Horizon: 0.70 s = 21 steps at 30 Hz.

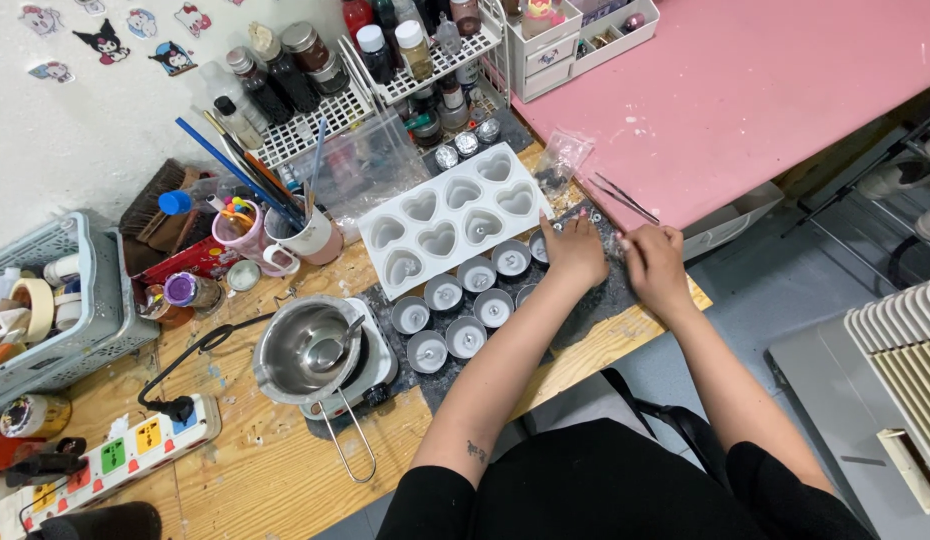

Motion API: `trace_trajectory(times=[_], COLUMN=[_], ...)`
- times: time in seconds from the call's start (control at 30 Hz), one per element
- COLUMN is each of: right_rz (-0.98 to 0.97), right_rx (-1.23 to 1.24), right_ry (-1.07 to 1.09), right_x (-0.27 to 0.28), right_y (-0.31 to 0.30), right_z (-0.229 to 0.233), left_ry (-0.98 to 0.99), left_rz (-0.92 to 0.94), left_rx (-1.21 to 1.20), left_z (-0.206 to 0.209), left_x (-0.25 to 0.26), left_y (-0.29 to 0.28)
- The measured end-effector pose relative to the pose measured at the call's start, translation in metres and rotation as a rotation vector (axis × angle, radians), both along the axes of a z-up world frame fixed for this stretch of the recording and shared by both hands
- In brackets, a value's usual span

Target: Placing wick tabs and wicks into candle containers on a workbench.

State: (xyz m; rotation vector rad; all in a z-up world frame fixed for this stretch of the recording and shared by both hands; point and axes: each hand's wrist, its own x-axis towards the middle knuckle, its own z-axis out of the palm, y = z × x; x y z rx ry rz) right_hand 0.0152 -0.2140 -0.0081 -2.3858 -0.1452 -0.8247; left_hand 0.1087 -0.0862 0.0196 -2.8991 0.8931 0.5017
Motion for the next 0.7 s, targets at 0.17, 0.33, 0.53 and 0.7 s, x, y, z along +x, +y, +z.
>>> trace_trajectory(times=[0.17, 0.33, 0.53, 0.7], right_rz=[-0.045, -0.083, 0.008, 0.153], right_rx=[0.114, 0.233, 0.545, 0.766], right_ry=[-0.05, -0.073, -0.055, -0.062], right_x=[0.001, 0.001, 0.004, 0.002], right_y=[-0.004, -0.007, -0.008, 0.002], right_z=[-0.006, -0.005, -0.018, -0.024], left_ry=[-0.015, -0.081, -0.168, -0.17], left_rz=[-0.008, -0.029, -0.155, -0.232], left_rx=[-0.068, -0.316, -0.696, -0.888], left_z=[-0.004, 0.001, 0.027, 0.054], left_x=[0.0, 0.003, -0.013, -0.027], left_y=[0.005, 0.018, 0.037, 0.055])
